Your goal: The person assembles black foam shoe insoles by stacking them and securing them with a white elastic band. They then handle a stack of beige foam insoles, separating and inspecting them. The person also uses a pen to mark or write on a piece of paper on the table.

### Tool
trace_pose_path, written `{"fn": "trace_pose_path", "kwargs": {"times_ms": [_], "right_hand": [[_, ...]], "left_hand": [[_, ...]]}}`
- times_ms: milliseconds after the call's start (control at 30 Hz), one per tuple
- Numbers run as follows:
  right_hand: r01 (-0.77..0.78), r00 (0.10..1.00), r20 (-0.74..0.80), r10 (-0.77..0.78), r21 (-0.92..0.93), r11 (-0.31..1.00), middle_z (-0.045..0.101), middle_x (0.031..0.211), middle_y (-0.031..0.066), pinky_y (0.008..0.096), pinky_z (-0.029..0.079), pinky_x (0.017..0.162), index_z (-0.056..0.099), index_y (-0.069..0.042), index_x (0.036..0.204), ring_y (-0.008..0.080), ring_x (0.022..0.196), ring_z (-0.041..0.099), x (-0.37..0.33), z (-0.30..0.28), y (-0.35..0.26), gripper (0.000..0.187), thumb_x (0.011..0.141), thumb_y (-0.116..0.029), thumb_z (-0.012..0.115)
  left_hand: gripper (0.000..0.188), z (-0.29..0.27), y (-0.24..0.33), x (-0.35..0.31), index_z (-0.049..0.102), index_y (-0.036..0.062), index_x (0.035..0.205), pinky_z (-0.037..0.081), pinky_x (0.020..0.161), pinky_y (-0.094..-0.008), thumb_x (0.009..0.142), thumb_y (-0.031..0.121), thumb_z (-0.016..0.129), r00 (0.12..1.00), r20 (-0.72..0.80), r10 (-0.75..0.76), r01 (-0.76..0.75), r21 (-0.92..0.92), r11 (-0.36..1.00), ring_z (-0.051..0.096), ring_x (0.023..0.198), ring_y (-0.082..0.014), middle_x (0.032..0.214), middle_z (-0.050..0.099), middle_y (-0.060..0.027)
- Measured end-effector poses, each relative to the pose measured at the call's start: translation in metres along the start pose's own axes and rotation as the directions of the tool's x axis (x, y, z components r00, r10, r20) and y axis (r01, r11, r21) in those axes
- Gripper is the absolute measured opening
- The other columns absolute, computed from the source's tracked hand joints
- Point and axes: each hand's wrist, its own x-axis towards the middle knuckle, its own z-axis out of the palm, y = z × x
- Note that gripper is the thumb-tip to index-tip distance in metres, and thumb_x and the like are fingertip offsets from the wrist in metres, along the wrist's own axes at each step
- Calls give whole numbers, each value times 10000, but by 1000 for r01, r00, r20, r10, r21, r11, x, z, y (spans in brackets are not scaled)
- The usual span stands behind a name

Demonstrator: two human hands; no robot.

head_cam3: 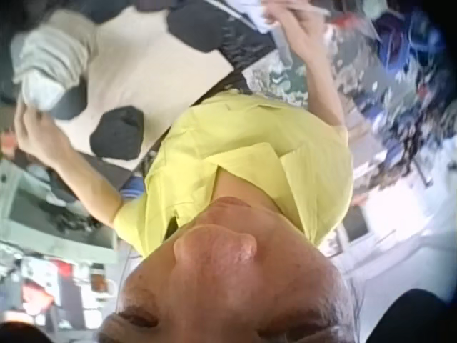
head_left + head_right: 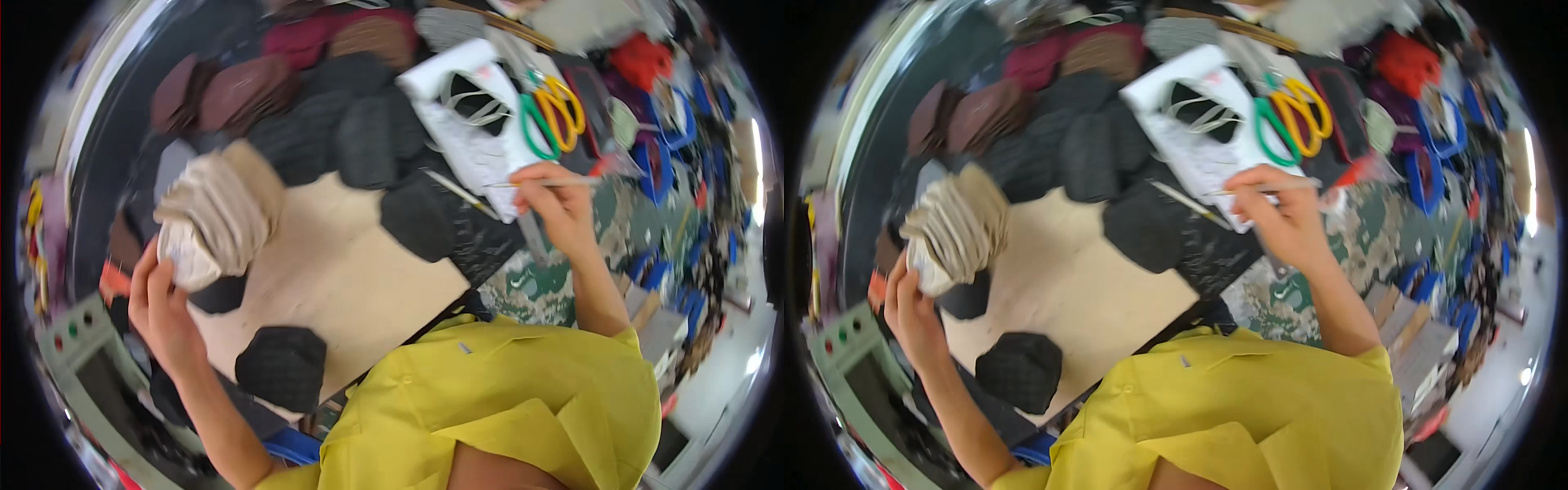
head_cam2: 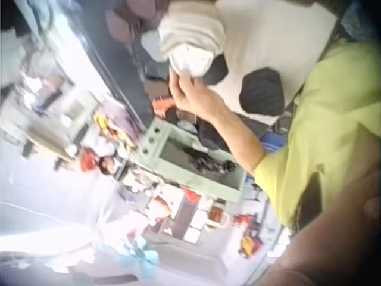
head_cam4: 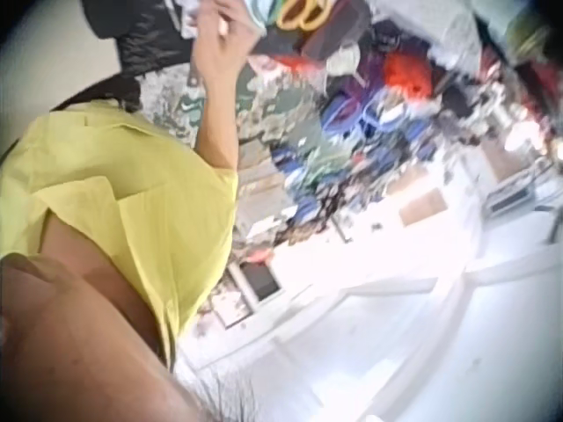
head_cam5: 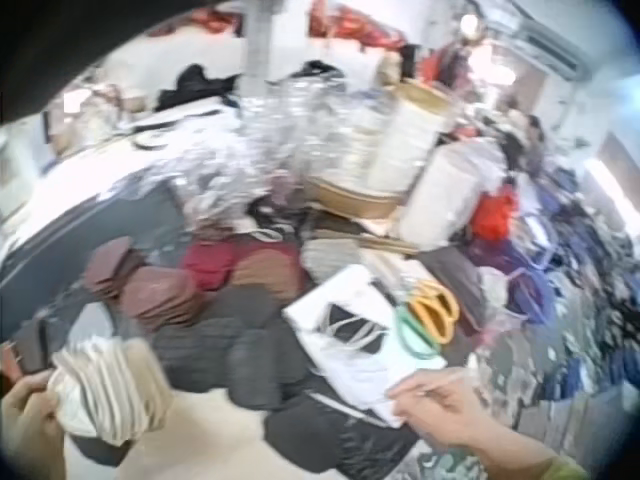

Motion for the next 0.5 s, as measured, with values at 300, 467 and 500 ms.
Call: {"fn": "trace_pose_path", "kwargs": {"times_ms": [300, 467, 500], "right_hand": [[249, 906, -217, -362, -419, 873, 693, 852, 105, 296, 498, 615, 674, -28, 1066, 210, 666, 650, 27, -22, 30, 219, 881, -145, 683], [532, 618, -23, -786, -724, 439, 688, 852, 132, 375, 504, 686, 684, -69, 1078, 320, 716, 646, 85, -11, 36, 355, 779, -235, 781], [531, 649, -30, -760, -698, 481, 687, 840, 132, 382, 503, 701, 690, -72, 1065, 314, 724, 648, 89, -5, 35, 359, 768, -248, 788]], "left_hand": [[293, 17, -3, -2, 623, -29, 1216, 435, 751, -197, 944, 81, 613, 984, 154, 93, -163, 549, 820, 566, 848, -63, 1047, 644, -34], [258, 48, 25, -6, 646, -19, 1184, 447, 825, -237, 931, 29, 625, 840, 317, 440, -517, 713, 474, 586, 935, -114, 1127, 653, -77], [236, 64, 33, -9, 660, -27, 1137, 466, 818, -270, 906, 12, 641, 792, 393, 466, -589, 692, 417, 603, 957, -150, 1136, 660, -100]]}}
